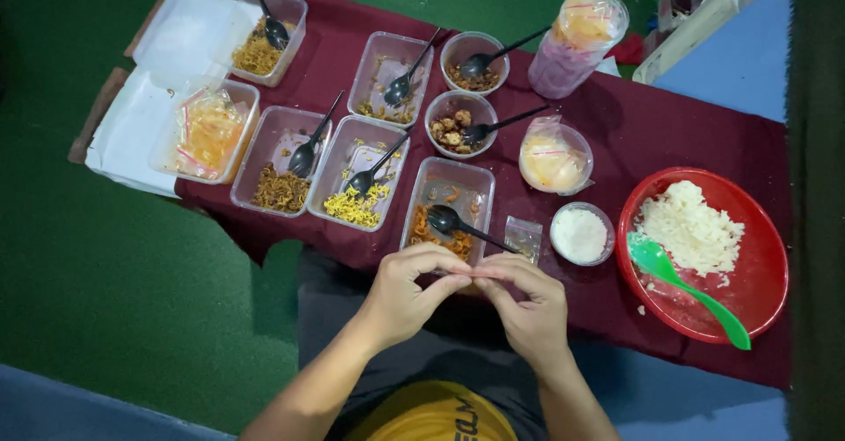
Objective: Preparing and packaging food by scooping ingredients, wrapping items in paper, and placing them in boxes.
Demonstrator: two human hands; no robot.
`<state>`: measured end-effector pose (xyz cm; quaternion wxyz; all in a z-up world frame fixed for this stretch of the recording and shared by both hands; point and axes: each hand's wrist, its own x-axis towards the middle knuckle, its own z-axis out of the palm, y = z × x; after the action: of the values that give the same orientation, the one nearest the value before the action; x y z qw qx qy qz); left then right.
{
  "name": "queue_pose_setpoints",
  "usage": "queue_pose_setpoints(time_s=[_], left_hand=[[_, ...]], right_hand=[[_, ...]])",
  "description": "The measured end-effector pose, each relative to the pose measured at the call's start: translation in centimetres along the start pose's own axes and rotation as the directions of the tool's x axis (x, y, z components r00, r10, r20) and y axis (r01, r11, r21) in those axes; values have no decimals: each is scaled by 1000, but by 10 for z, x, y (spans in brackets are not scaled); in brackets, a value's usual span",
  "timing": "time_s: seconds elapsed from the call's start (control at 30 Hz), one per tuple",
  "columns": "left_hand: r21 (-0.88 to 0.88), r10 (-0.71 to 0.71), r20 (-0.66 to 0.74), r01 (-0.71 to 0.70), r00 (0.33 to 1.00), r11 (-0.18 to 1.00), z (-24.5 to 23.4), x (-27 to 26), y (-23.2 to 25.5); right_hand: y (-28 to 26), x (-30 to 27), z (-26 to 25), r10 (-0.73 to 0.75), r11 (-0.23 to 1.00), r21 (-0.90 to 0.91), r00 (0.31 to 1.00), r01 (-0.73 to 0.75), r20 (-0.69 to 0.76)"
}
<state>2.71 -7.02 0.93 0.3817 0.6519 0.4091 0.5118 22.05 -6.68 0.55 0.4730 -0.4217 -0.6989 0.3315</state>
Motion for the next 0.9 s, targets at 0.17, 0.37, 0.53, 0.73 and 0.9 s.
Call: queue_pose_setpoints(time_s=[0.17, 0.37, 0.53, 0.73, 0.9], left_hand=[[-39, -10, -13, 10, 1000, 999, -1, 2, 3], [-19, -13, -11, 12, 1000, 1000, 1, 2, 6], [-11, -27, -19, 26, 999, 1000, 2, 1, 10], [-29, -16, -64, 14, 998, 999, 4, -4, -5], [-64, -44, -77, 39, 996, 997, 4, -5, -7]], right_hand=[[-3, 1, 1, 13, 999, 48, 1000, -13, 5], [-4, 0, 4, -13, 999, 32, 1000, 14, -27], [-14, 4, 5, -76, 996, 50, 996, 78, -39], [-7, 0, 5, -77, 994, 78, 996, 82, -54], [-6, -1, 5, -72, 995, 65, 995, 77, -66]])
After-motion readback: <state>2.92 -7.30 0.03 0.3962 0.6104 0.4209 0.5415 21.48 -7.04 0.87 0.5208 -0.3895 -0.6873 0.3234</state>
